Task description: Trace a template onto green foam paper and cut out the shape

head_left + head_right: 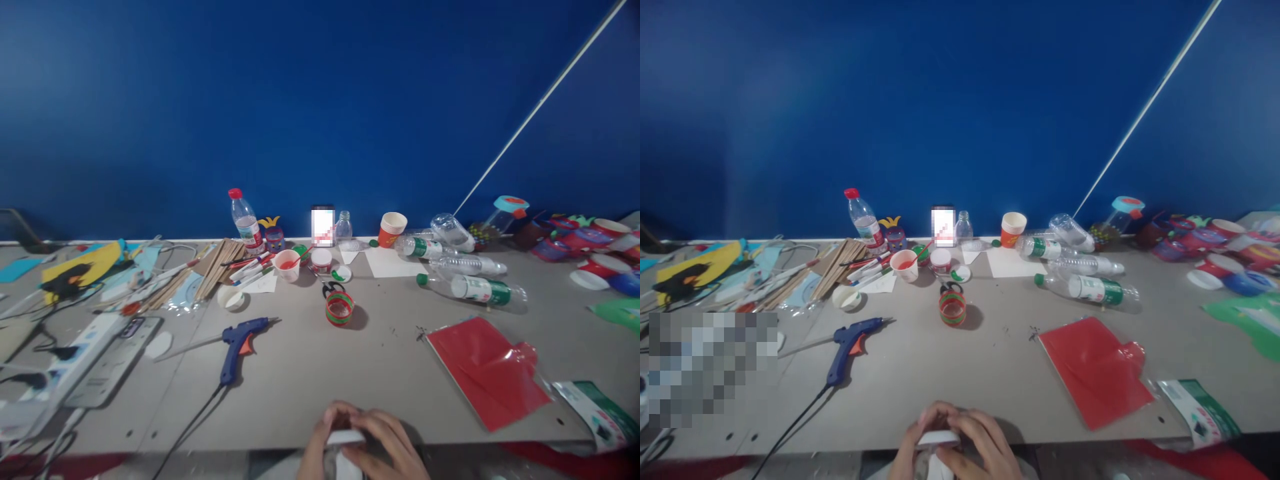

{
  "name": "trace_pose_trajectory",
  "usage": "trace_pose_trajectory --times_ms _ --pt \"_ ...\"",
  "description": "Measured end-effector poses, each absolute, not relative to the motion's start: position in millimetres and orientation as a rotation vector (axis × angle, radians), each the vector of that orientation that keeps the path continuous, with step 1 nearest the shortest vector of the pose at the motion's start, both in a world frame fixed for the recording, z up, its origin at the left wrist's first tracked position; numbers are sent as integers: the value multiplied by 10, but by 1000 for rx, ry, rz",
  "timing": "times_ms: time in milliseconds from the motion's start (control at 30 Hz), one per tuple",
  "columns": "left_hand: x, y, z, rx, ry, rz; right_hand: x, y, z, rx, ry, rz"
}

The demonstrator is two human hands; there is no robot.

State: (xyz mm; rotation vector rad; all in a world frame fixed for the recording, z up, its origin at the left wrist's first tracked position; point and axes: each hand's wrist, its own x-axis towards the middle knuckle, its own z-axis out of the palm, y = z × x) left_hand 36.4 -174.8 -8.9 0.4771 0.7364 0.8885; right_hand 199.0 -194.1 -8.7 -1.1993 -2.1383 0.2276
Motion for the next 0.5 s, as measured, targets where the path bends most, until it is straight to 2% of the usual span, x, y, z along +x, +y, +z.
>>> trace_pose_trajectory --times_ms 167,500 --pt "381 -1746 -102 400 699 910 2000 -1874 26 -1029 -2168 329" --pt "365 -1748 -166 392 620 939 2005 -1894 1 -1096 -2067 281"
